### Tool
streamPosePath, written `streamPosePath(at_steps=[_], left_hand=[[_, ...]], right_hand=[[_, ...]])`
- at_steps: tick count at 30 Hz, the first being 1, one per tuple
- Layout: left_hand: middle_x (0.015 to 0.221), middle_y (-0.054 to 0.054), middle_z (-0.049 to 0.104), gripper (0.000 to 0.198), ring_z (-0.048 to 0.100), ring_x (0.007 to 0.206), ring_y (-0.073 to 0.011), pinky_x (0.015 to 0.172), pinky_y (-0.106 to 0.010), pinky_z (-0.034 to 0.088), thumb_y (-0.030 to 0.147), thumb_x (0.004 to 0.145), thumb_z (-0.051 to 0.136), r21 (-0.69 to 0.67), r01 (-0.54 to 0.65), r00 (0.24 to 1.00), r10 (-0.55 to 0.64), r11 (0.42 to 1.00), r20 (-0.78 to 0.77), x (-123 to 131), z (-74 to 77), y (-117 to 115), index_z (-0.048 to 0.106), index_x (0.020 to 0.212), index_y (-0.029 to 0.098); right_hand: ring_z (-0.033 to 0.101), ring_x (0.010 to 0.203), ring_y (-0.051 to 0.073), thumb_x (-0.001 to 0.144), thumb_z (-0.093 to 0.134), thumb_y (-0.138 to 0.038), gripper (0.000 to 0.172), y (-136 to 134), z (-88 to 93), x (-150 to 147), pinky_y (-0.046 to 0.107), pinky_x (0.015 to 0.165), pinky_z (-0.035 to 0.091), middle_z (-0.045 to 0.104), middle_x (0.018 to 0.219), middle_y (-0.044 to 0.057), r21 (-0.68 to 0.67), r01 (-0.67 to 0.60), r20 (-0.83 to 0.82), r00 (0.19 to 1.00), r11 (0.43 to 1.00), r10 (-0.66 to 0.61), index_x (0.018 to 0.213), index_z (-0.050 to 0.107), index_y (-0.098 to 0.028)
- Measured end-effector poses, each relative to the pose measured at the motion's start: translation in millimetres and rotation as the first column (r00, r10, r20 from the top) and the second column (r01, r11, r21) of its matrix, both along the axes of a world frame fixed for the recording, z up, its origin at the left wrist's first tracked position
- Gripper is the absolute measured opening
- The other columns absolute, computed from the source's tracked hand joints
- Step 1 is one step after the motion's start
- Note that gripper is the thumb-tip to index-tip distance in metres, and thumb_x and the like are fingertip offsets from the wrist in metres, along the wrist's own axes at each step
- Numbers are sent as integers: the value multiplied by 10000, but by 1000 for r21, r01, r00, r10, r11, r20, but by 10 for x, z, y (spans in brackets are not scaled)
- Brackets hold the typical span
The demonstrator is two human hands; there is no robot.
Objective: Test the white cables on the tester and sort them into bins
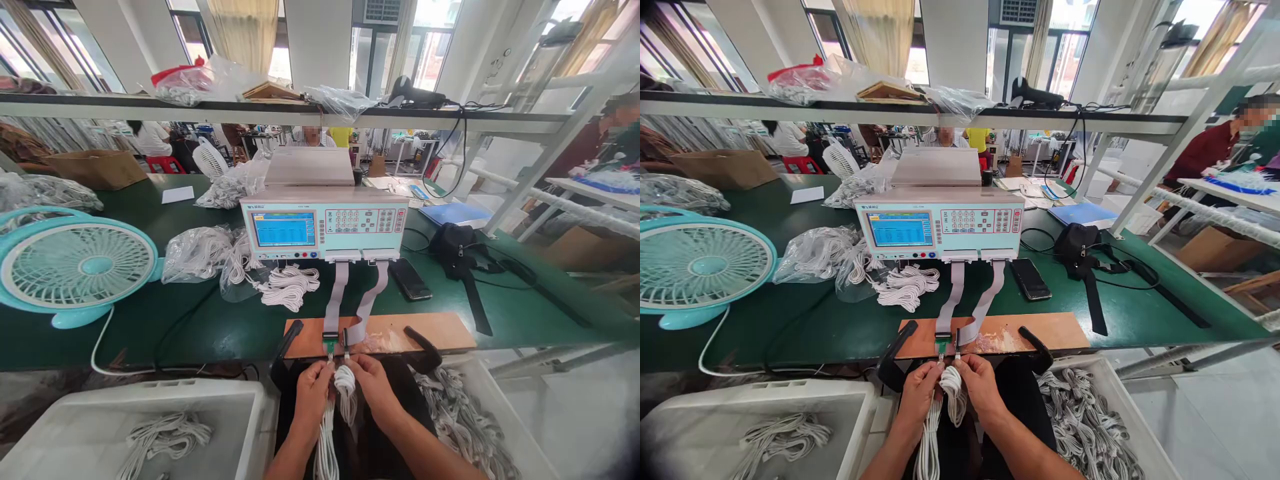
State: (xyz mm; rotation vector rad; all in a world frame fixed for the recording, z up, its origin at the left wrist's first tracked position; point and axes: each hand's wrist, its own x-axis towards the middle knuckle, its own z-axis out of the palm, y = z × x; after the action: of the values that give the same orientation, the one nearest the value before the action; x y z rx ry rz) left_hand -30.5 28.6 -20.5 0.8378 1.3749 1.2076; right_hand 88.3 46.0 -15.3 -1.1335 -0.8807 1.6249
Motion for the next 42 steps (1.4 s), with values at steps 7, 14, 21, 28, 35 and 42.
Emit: streamPosePath(at_steps=[7,14,21,28,35,42], left_hand=[[478,63,417,415,331,443,-69,426,-204,260,544,714,584,-1,-56,997,55,998,44,71,-9,15,568,637,136],[485,56,413,299,377,451,-65,424,-194,280,391,736,559,15,-70,997,70,997,-11,50,-53,43,535,564,148],[468,63,420,260,428,401,-73,394,-183,322,347,740,507,-29,-56,998,56,998,15,71,-116,89,485,552,169],[490,64,396,268,381,425,-66,396,-185,281,352,749,499,5,-32,999,32,999,37,54,-82,90,450,552,176],[482,77,343,318,340,410,-61,377,-181,274,404,763,511,0,-10,997,10,1000,71,164,25,-34,396,561,187],[637,35,501,388,418,417,-59,374,-184,283,543,775,509,-175,49,958,4,983,288,234,124,-268,569,860,169]], right_hand=[[472,537,113,641,707,-518,388,29,-10,-9,231,539,377,603,598,3,12,-33,-4,999,999,33,672,639,-137],[582,658,187,516,790,-409,381,20,-31,26,254,552,453,666,748,54,-87,-12,79,997,996,19,766,663,-150],[599,713,190,537,774,-339,326,5,-31,22,239,557,474,676,809,39,-93,-5,110,994,996,15,798,654,-183],[529,551,158,578,739,-432,319,-8,28,-34,249,504,403,628,626,22,-40,-9,52,999,999,11,679,611,-158],[417,484,109,603,698,-517,392,-117,64,-81,231,478,346,512,533,-34,-48,-6,-4,1000,999,6,617,499,-180],[393,518,117,731,524,-415,267,-204,53,1082,233,499,287,440,540,-33,-23,-252,490,841,967,230,607,478,-183]])
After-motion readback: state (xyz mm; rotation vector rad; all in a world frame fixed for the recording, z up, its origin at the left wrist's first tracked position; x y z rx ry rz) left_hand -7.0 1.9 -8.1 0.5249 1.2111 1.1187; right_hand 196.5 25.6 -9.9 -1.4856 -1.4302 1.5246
